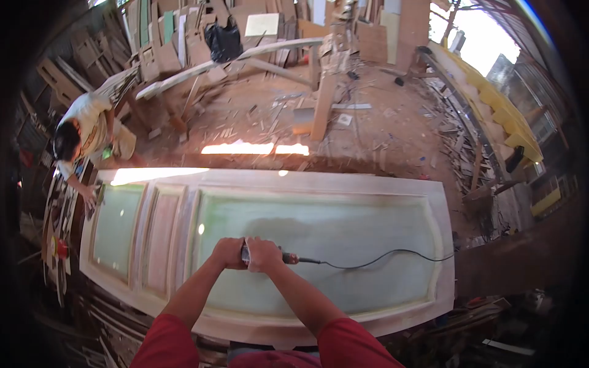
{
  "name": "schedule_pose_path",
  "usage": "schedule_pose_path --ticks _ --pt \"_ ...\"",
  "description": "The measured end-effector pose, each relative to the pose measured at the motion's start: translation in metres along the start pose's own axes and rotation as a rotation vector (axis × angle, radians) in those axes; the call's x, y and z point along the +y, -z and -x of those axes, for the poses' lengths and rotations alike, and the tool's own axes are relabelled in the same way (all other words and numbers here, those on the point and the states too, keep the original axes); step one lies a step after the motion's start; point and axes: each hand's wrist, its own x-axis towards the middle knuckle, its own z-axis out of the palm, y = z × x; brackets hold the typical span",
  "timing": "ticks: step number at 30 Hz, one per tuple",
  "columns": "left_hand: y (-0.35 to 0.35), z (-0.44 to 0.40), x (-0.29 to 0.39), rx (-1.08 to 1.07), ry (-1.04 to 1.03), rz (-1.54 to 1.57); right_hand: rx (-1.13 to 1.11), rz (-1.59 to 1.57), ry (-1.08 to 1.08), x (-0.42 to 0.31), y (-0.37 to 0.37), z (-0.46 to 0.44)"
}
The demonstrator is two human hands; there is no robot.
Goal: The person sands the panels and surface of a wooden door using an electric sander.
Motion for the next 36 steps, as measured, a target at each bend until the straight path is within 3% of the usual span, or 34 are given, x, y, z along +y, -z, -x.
schedule_pose_path --ticks 11,21,27,36 --pt "-0.038 -0.115 0.200 -0.008 -0.298 -0.005 0.119 -0.028 -0.180 0.187 0.060 0.119" --pt "-0.075 -0.173 0.313 0.005 -0.455 0.041 0.185 0.036 -0.323 0.285 0.081 0.193" --pt "-0.072 -0.162 0.280 0.024 -0.404 0.057 0.143 0.074 -0.296 0.261 0.078 0.169" --pt "-0.019 -0.092 0.129 0.022 -0.238 0.015 0.057 0.039 -0.155 0.128 0.051 0.066"
